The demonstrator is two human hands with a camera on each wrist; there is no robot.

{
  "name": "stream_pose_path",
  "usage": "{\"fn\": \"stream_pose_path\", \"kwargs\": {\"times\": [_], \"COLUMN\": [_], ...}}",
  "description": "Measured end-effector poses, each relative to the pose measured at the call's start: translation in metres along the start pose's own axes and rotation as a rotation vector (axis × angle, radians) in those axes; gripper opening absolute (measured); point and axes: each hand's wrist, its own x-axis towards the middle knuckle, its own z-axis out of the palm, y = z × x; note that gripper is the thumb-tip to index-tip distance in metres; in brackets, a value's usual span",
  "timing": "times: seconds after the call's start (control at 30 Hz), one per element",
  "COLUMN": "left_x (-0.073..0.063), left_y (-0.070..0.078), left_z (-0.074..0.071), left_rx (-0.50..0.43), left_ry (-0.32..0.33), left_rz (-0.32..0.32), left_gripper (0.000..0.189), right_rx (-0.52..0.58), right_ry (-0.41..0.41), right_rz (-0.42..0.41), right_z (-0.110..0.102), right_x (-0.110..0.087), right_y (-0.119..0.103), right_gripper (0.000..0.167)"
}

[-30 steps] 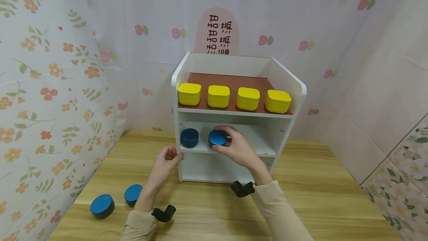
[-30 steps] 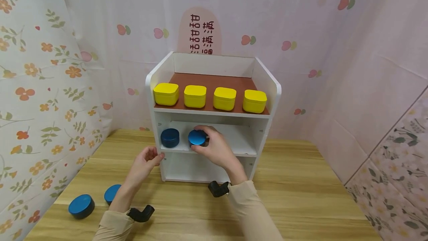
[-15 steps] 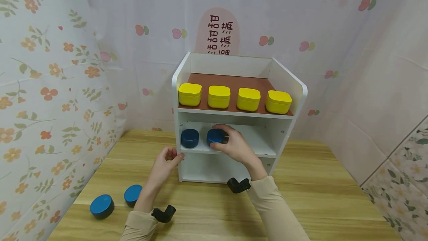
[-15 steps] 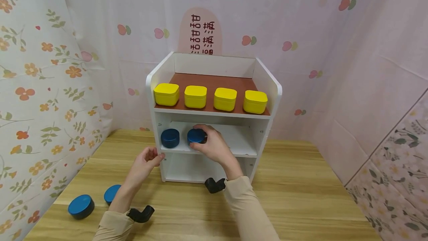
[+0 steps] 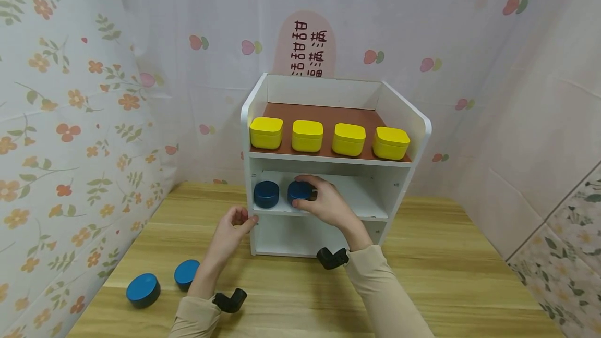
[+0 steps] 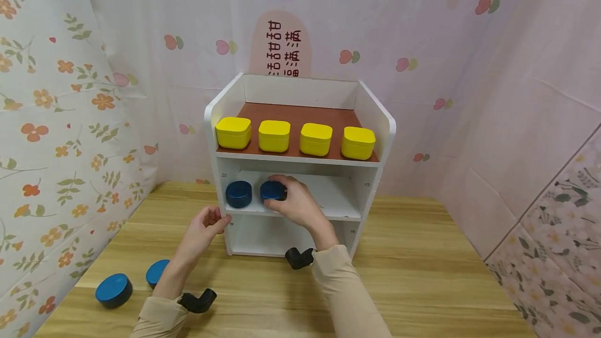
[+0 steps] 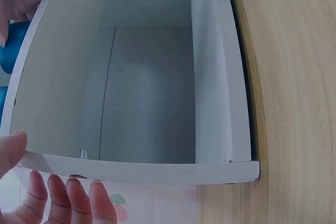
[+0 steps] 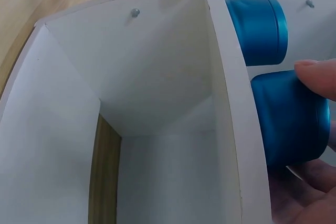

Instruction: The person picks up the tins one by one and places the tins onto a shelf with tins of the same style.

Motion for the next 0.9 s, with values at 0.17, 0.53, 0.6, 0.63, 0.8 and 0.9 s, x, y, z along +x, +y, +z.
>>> {"fn": "stream_pose_path", "kwargs": {"times": [0.17,0.53,0.6,0.63,0.8,0.9], "left_x": [-0.0001,-0.0007,-0.001,-0.0012,-0.0006,-0.0002], "left_y": [0.0008,0.0004,0.0006,0.0007,0.0001,-0.0001], "left_z": [0.0002,-0.0007,-0.001,-0.0011,-0.0012,-0.0011], "left_rx": [-0.006,-0.014,-0.018,-0.019,-0.014,-0.016], "left_ry": [0.001,0.002,0.001,0.001,0.001,-0.001], "left_rz": [-0.003,-0.002,-0.002,-0.002,-0.007,-0.009], "left_gripper": [0.03,0.03,0.03,0.03,0.03,0.029], "right_rx": [-0.021,-0.047,-0.05,-0.053,-0.061,-0.068], "right_ry": [0.004,-0.007,-0.007,-0.007,-0.011,-0.011], "right_rz": [0.003,0.02,0.022,0.024,0.031,0.032], "right_z": [0.0005,-0.0005,-0.0006,-0.0008,-0.0016,-0.0018], "right_x": [-0.0005,-0.0013,-0.0014,-0.0016,-0.0018,-0.0017], "right_y": [-0.0005,-0.0007,-0.0008,-0.0011,-0.0015,-0.0017], "right_gripper": [0.054,0.054,0.054,0.054,0.054,0.055]}}
